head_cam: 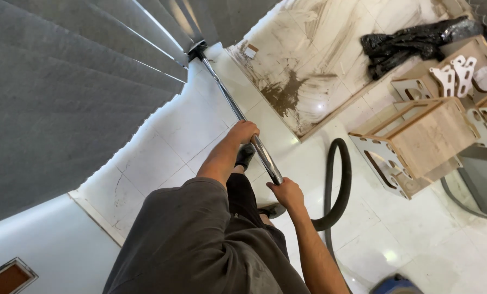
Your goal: Vacuum sawdust and debris from the workshop floor using a shop vacuum.
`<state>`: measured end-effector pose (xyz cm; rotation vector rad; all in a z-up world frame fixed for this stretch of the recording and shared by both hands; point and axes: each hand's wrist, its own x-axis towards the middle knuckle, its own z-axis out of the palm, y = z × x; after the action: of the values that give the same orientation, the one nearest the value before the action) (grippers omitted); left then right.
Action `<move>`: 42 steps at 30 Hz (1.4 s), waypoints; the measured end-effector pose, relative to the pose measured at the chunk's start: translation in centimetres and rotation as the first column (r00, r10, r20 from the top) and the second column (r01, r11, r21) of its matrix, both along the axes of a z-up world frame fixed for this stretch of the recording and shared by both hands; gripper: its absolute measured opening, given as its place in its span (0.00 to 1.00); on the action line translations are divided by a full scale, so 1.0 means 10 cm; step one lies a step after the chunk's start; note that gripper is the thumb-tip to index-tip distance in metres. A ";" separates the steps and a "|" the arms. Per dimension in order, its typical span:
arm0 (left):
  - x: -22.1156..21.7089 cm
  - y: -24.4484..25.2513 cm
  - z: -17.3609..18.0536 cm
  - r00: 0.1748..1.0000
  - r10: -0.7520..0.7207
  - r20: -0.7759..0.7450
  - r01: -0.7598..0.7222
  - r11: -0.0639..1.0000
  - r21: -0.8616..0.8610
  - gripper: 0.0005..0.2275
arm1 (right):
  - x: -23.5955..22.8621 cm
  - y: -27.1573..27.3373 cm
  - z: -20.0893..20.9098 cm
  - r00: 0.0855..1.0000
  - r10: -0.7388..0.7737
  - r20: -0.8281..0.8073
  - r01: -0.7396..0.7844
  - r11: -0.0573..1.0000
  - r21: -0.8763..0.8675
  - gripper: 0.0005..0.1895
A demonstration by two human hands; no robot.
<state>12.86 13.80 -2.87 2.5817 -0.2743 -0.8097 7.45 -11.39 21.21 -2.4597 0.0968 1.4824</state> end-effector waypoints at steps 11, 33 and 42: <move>-1.36 -2.11 -0.05 0.973 -0.225 -0.046 0.220 0.971 -0.094 0.09 | -1.41 -1.91 0.51 0.982 -0.145 -0.119 0.130 0.983 -0.129 0.34; -1.85 -4.19 1.38 0.678 -0.707 -0.201 0.680 0.707 -0.193 0.08 | -3.00 -3.25 1.43 0.716 -0.689 -0.111 0.672 0.724 -0.160 0.23; -0.02 -3.51 0.73 0.871 -0.481 0.102 0.492 0.850 -0.190 0.06 | -0.94 -2.35 0.24 0.642 -0.766 -0.032 0.763 0.634 0.129 0.22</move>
<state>12.65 -21.27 4.44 2.3540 -1.0097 -0.8255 -2.00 -34.89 23.64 -1.9048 0.8984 1.0068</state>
